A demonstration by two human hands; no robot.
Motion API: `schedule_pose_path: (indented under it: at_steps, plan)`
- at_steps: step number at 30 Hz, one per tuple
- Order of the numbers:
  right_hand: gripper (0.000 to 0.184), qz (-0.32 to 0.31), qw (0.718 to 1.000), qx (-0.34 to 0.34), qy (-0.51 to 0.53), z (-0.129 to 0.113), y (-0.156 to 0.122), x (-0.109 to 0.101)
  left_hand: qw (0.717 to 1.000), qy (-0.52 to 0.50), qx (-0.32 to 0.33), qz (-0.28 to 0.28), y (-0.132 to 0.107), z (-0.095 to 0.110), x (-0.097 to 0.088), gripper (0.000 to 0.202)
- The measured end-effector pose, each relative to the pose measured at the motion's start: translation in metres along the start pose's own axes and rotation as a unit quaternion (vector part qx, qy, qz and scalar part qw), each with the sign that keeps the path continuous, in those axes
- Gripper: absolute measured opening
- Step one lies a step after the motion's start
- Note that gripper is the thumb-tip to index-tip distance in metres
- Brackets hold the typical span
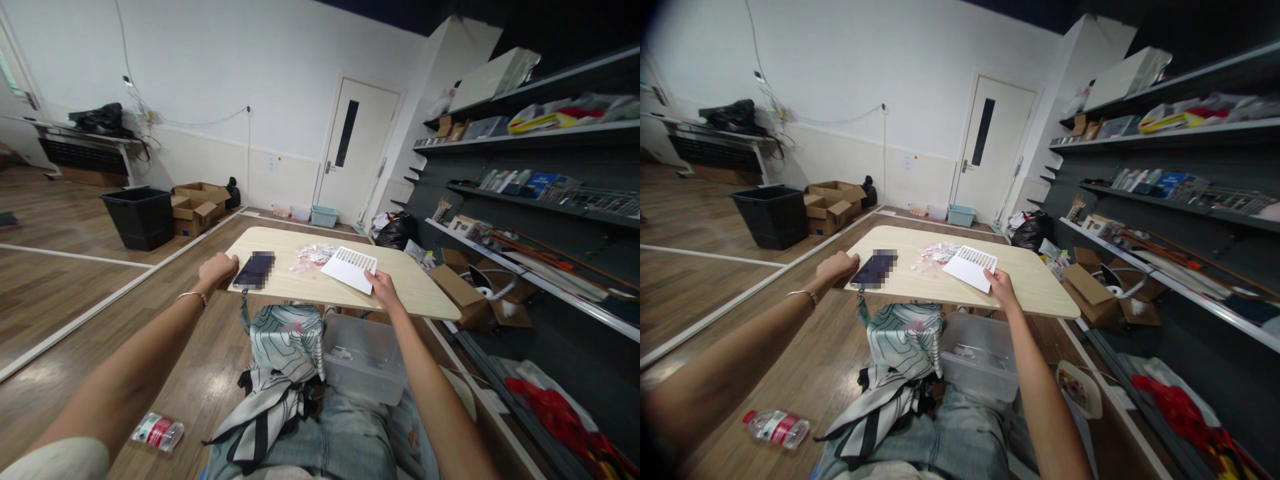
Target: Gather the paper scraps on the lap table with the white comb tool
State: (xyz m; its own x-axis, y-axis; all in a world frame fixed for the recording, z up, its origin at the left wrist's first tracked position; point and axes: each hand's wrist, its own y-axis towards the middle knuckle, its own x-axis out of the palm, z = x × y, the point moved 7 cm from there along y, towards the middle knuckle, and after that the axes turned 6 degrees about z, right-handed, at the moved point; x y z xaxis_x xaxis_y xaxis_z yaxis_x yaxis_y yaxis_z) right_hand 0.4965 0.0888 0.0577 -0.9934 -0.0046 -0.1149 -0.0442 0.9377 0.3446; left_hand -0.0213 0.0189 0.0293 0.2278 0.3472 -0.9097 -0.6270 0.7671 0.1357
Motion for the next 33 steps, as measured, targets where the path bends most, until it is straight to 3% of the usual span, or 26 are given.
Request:
schedule_pose_path:
  at_steps: [9, 28, 33]
  plan:
    - [0.047, 0.001, 1.0, 0.02, -0.015, 0.002, -0.001, 0.0, 1.0, 0.002, -0.002, -0.004, 0.002, -0.001, 0.002, 0.069]
    - [0.049, -0.119, 0.992, 0.013, -0.044, -0.01, -0.014, 0.017, 1.0, -0.002, -0.008, -0.004, 0.0, -0.001, 0.0, 0.07]
    - [0.05, -0.104, 0.994, 0.011, -0.034, -0.011, -0.013, 0.014, 1.0, 0.001, -0.002, -0.001, 0.001, -0.001, 0.001, 0.071]
